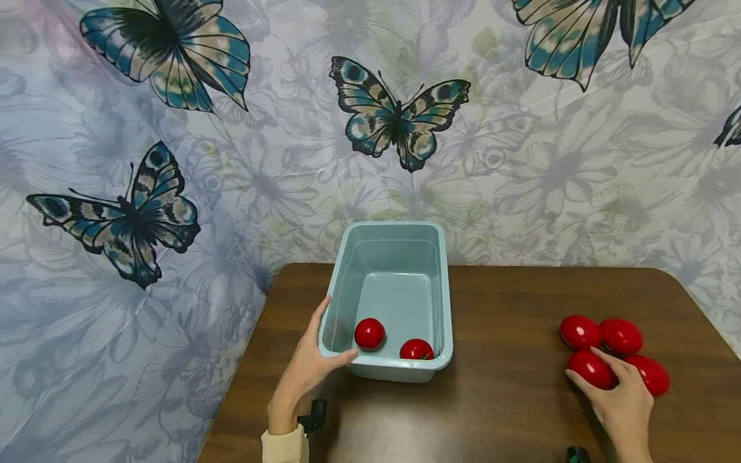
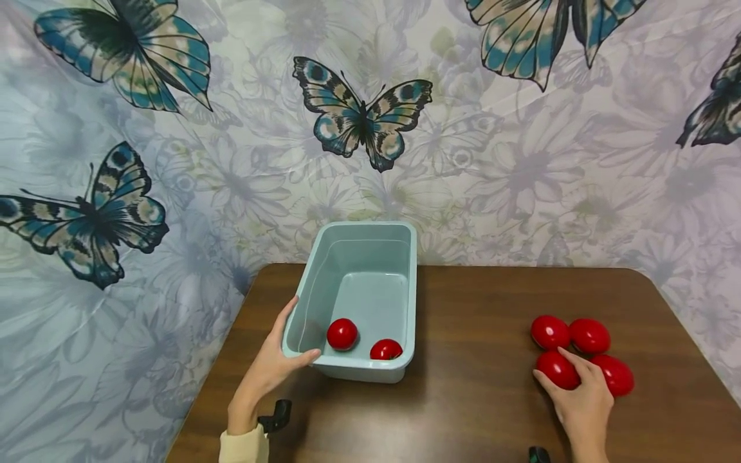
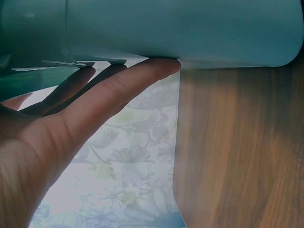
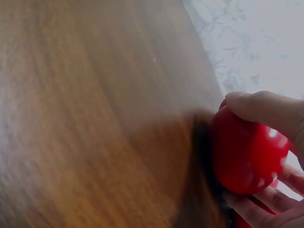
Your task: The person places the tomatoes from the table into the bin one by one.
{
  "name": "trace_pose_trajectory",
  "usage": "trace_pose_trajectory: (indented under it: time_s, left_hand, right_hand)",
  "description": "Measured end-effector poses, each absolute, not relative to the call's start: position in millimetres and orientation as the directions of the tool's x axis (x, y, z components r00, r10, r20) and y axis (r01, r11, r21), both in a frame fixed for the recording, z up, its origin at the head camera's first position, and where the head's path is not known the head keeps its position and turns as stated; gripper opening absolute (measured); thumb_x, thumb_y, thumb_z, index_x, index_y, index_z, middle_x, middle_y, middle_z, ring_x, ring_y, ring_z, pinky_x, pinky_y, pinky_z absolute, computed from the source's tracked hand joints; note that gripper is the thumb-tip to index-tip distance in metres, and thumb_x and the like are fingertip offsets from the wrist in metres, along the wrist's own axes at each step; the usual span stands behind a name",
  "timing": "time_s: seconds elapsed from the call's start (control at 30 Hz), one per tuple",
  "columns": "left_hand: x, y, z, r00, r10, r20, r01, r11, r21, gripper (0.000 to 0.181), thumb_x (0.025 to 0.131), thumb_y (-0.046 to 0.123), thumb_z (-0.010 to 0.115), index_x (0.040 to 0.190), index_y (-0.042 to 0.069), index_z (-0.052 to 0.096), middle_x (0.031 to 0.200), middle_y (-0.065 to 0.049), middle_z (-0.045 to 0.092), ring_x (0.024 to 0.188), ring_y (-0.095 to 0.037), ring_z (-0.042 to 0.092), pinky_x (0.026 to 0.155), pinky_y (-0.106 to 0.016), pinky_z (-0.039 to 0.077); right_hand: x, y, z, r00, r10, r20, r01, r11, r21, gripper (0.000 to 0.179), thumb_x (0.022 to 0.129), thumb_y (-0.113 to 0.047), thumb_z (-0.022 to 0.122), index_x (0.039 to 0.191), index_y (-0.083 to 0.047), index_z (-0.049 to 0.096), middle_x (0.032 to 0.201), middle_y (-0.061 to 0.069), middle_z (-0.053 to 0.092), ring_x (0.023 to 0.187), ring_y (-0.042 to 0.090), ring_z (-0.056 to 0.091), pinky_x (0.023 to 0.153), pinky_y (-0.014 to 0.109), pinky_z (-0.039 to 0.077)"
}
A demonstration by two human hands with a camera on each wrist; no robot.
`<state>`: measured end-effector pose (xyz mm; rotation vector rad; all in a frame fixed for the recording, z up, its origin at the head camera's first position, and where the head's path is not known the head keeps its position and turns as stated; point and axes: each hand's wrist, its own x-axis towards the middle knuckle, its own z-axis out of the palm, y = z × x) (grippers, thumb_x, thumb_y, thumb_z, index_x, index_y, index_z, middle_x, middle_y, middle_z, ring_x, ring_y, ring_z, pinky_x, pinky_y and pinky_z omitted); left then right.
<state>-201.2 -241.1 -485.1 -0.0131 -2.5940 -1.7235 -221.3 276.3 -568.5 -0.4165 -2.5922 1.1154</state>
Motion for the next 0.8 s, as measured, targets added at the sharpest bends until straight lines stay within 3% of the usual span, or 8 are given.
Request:
trace_pose_trajectory:
  time_s: [0.27,0.37,0.43,0.53,0.6,0.67,0.8]
  left_hand:
    - [-203.1,-239.2,-487.2,-0.999,-0.006,0.035,0.03,0.386,0.922,0.108,0.083,0.025,0.089,0.167,0.024,0.021,0.159,-0.015,0.043,0.133,-0.041,0.052,0.104,-0.06,0.051]
    - [-201.8,-240.5,-487.8,-0.999,-0.004,0.035,0.03,0.382,0.924,0.108,0.083,0.025,0.089,0.167,0.024,0.021,0.159,-0.016,0.043,0.133,-0.042,0.052,0.104,-0.06,0.051]
    - [-201.4,-241.7,-488.0,-0.999,-0.002,0.036,0.032,0.378,0.925,0.109,0.083,0.024,0.089,0.167,0.024,0.021,0.159,-0.016,0.043,0.133,-0.042,0.052,0.104,-0.06,0.051]
    - [-201.9,-243.0,-488.2,-0.999,0.003,0.041,0.039,0.375,0.926,0.109,0.083,0.024,0.089,0.167,0.024,0.02,0.159,-0.017,0.042,0.133,-0.043,0.052,0.104,-0.059,0.051]
    - [-202.2,-243.1,-487.9,-0.999,0.007,0.044,0.044,0.368,0.929,0.109,0.083,0.024,0.089,0.167,0.024,0.02,0.159,-0.017,0.042,0.133,-0.043,0.052,0.104,-0.06,0.051]
    - [-202.2,-243.3,-487.7,-0.999,0.01,0.043,0.044,0.364,0.93,0.109,0.083,0.025,0.088,0.167,0.023,0.02,0.16,-0.017,0.041,0.133,-0.043,0.052,0.104,-0.06,0.051]
    - [-202.4,-244.0,-488.5,-0.999,0.014,0.041,0.043,0.354,0.934,0.11,0.082,0.025,0.089,0.167,0.023,0.019,0.161,-0.017,0.041,0.134,-0.043,0.051,0.106,-0.06,0.05]
  right_hand:
    - [-221.3,276.6,-565.7,-0.905,0.399,0.145,0.171,0.656,-0.735,0.06,0.082,-0.014,0.088,0.134,0.004,0.066,0.137,0.032,0.055,0.131,0.05,0.046,0.109,0.072,0.031]
    - [-218.5,273.6,-565.6,-0.885,0.433,0.173,0.162,0.632,-0.758,0.058,0.078,-0.016,0.09,0.13,0.001,0.07,0.132,0.025,0.061,0.127,0.027,0.053,0.11,0.069,0.033]
    - [-217.0,271.1,-563.0,-0.861,0.476,0.181,0.168,0.601,-0.781,0.057,0.076,-0.018,0.093,0.128,-0.005,0.073,0.123,0.001,0.067,0.117,0.002,0.052,0.113,0.054,0.037]
    - [-218.1,268.1,-551.1,-0.833,0.522,0.183,0.172,0.558,-0.812,0.056,0.076,-0.023,0.094,0.128,-0.012,0.075,0.111,-0.023,0.059,0.1,-0.019,0.039,0.103,0.029,0.039]
    - [-221.2,265.7,-537.7,-0.83,0.53,0.172,0.173,0.538,-0.825,0.056,0.077,-0.025,0.095,0.129,-0.016,0.076,0.108,-0.033,0.052,0.092,-0.022,0.04,0.091,0.01,0.036]
    - [-225.7,260.7,-522.7,-0.835,0.52,0.178,0.14,0.515,-0.846,0.056,0.078,-0.024,0.094,0.131,-0.017,0.075,0.112,-0.028,0.055,0.09,-0.019,0.044,0.082,0.001,0.036]
    - [-239.5,238.1,-489.5,-0.847,0.492,0.204,0.038,0.437,-0.898,0.056,0.079,-0.016,0.093,0.132,-0.018,0.075,0.115,-0.026,0.058,0.1,-0.01,0.051,0.075,-0.002,0.043]
